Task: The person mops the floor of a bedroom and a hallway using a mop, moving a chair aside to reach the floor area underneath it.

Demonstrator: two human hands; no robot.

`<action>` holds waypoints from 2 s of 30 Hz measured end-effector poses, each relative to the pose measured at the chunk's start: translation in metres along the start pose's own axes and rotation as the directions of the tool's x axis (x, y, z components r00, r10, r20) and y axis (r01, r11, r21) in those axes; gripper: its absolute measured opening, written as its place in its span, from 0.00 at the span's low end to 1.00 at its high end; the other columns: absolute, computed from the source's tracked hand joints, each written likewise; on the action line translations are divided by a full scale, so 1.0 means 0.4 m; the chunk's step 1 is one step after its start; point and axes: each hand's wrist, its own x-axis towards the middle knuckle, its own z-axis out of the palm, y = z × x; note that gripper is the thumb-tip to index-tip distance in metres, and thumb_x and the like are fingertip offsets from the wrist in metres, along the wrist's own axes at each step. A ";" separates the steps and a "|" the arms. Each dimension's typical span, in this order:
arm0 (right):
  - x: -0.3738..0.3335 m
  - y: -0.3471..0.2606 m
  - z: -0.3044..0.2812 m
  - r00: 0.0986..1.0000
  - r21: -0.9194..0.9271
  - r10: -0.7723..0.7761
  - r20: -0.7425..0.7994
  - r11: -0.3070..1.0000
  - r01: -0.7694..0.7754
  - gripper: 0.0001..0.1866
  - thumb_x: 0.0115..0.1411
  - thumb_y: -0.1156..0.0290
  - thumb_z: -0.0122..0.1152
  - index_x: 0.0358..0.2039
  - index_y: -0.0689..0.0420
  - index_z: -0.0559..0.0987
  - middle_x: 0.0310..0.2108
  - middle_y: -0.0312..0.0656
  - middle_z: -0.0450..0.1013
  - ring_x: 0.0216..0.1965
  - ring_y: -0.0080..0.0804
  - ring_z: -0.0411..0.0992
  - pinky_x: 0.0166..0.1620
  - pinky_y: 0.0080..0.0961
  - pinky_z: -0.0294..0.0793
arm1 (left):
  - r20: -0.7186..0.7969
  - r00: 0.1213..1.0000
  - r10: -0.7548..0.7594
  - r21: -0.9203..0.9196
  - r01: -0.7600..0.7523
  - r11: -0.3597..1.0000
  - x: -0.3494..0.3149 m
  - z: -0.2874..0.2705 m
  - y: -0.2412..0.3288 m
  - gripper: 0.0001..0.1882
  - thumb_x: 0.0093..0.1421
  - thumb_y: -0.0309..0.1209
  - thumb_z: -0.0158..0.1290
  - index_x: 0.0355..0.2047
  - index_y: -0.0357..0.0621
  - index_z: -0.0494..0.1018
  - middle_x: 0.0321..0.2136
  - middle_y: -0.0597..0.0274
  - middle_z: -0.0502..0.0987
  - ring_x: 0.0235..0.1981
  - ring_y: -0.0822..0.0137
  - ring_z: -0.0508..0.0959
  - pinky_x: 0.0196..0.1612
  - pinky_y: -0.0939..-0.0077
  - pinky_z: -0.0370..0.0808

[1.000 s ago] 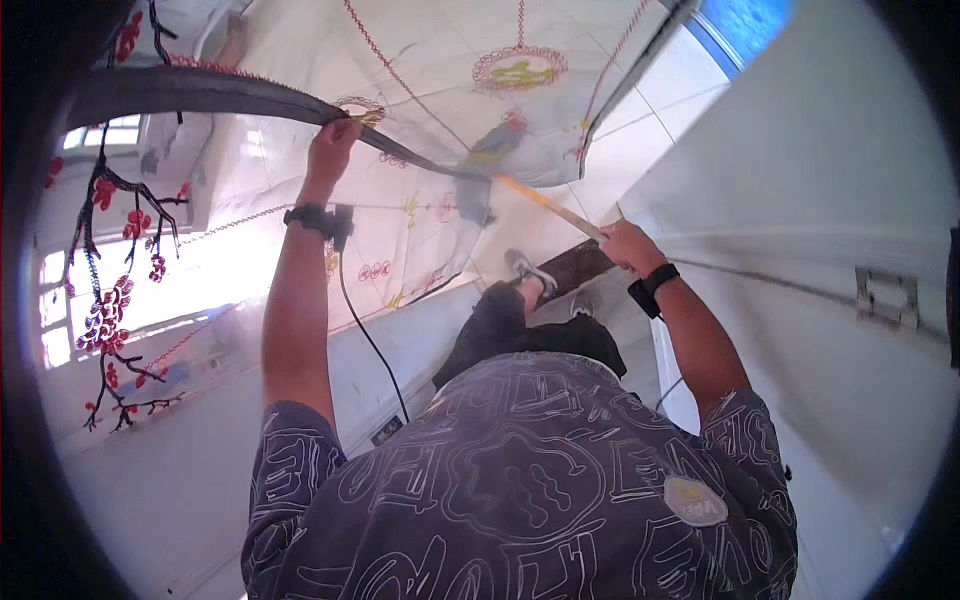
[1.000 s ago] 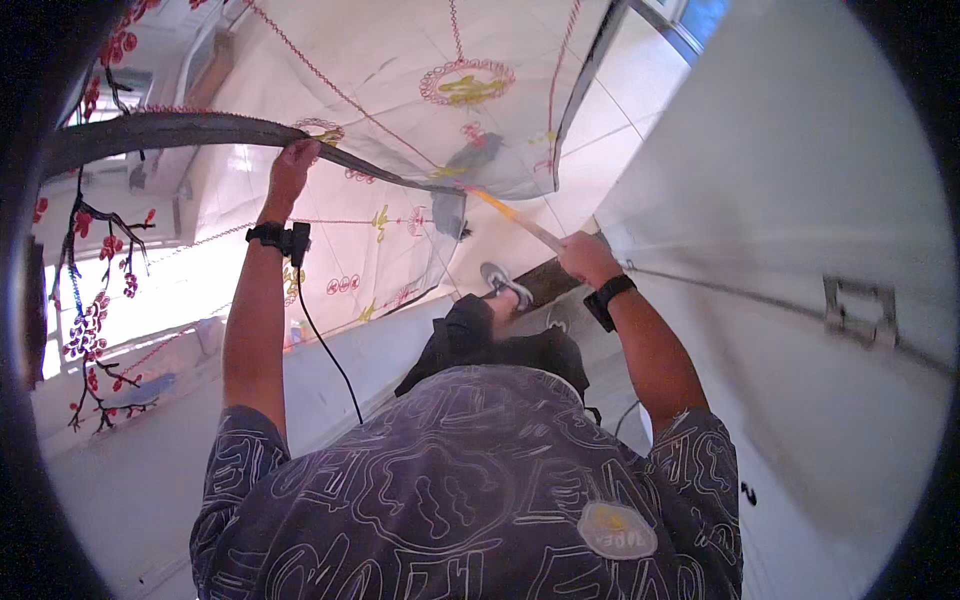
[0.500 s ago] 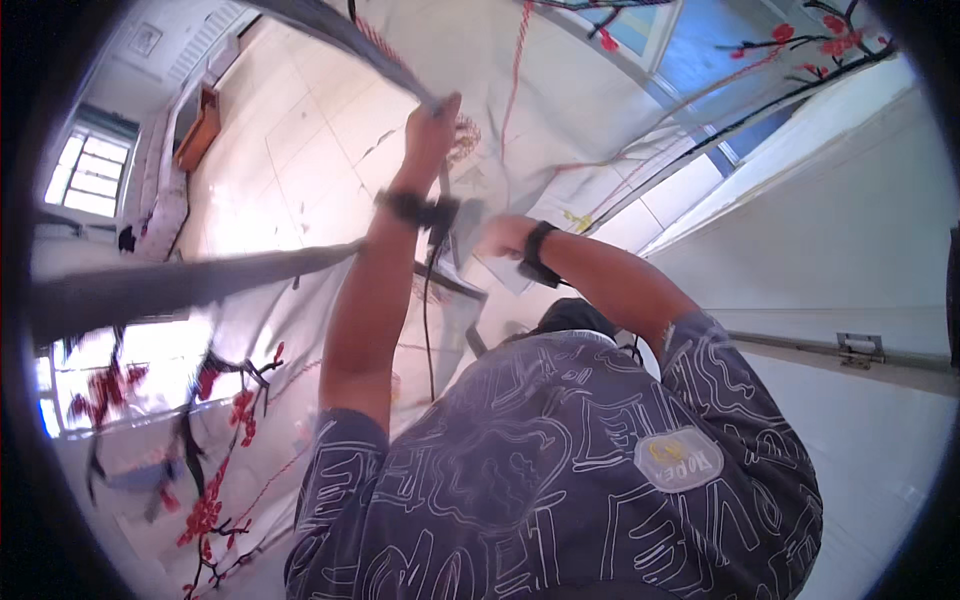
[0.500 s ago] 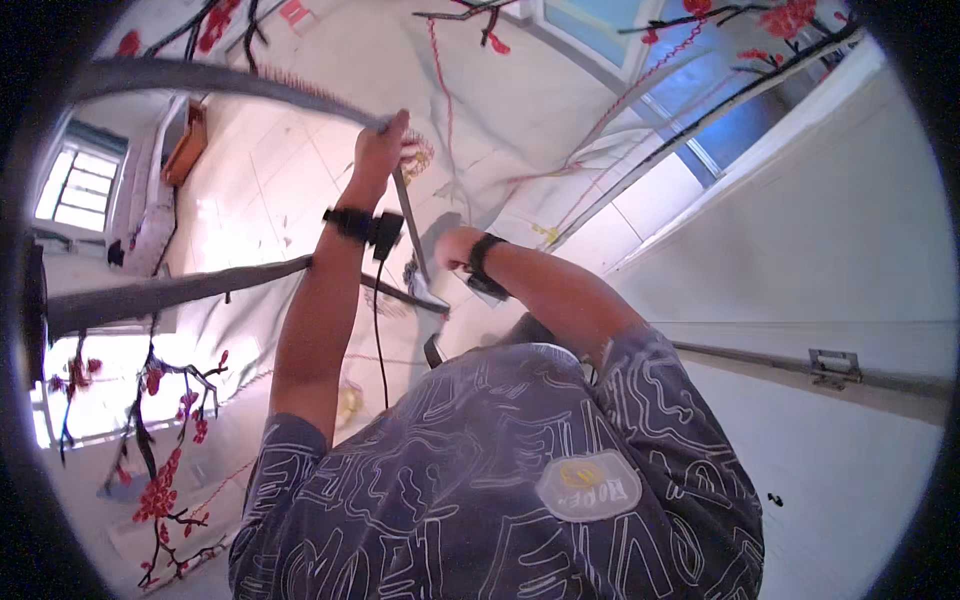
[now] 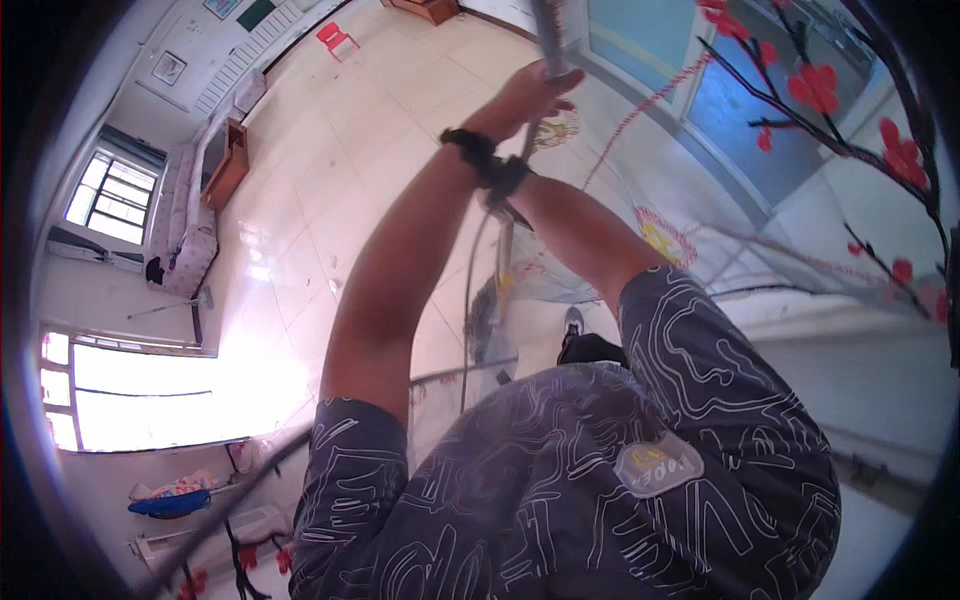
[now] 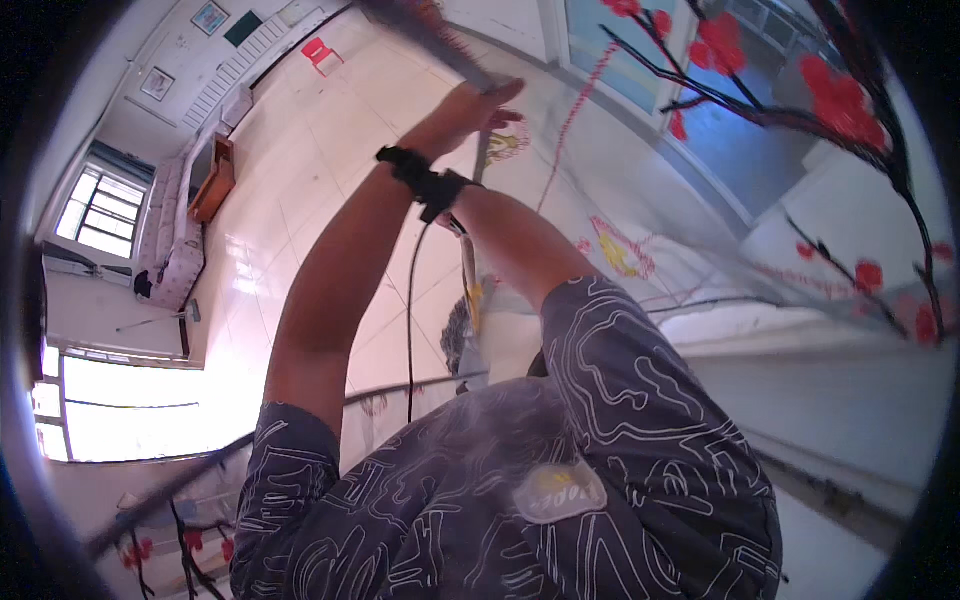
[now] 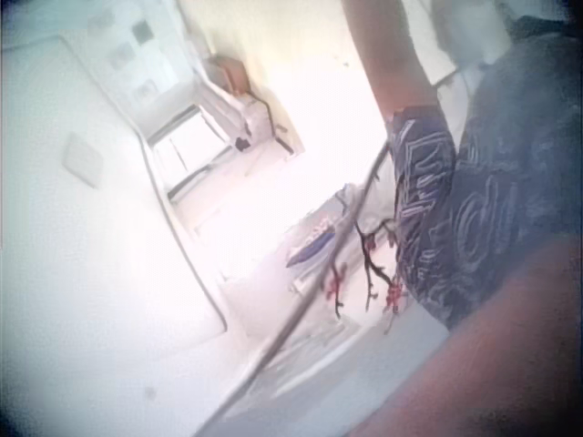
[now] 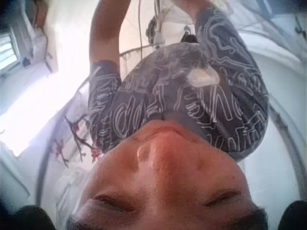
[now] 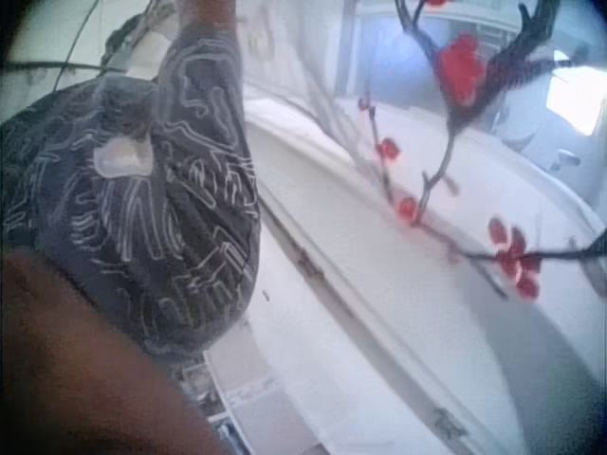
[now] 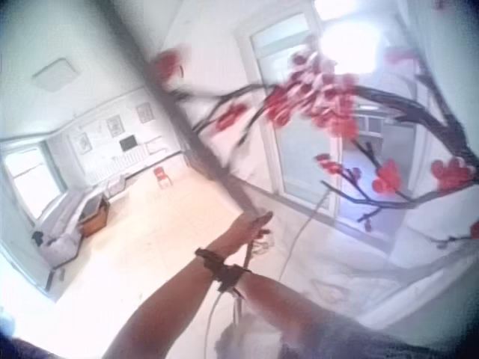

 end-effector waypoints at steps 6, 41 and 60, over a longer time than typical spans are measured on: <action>0.125 0.028 -0.120 0.996 -0.039 -0.050 0.070 0.998 0.052 0.05 0.36 0.70 0.63 0.18 0.55 0.81 0.18 0.42 0.75 0.19 0.32 0.72 0.23 0.34 0.70 | 0.287 0.899 0.332 -0.049 -0.332 0.942 0.279 0.033 0.111 0.19 0.59 0.36 0.58 0.46 0.39 0.71 0.38 0.64 0.76 0.35 0.73 0.74 0.41 0.76 0.73; 1.080 -0.396 0.392 0.910 0.317 -0.242 0.336 0.939 0.133 0.12 0.51 0.68 0.53 0.33 0.59 0.79 0.19 0.50 0.74 0.19 0.42 0.75 0.28 0.34 0.75 | -0.536 -0.066 -0.842 -0.677 0.628 0.382 -1.579 -0.281 -1.004 0.18 0.60 0.32 0.51 0.49 0.36 0.71 0.43 0.52 0.77 0.38 0.62 0.80 0.42 0.69 0.76; 0.723 0.201 0.218 0.930 -0.110 -0.036 0.366 0.991 0.082 0.22 0.58 0.53 0.54 0.27 0.65 0.74 0.28 0.58 0.73 0.33 0.59 0.71 0.36 0.48 0.70 | -0.454 -0.223 -0.863 -0.800 0.529 0.284 -1.618 -0.076 -1.044 0.17 0.56 0.32 0.52 0.43 0.34 0.73 0.37 0.48 0.79 0.40 0.57 0.79 0.45 0.69 0.75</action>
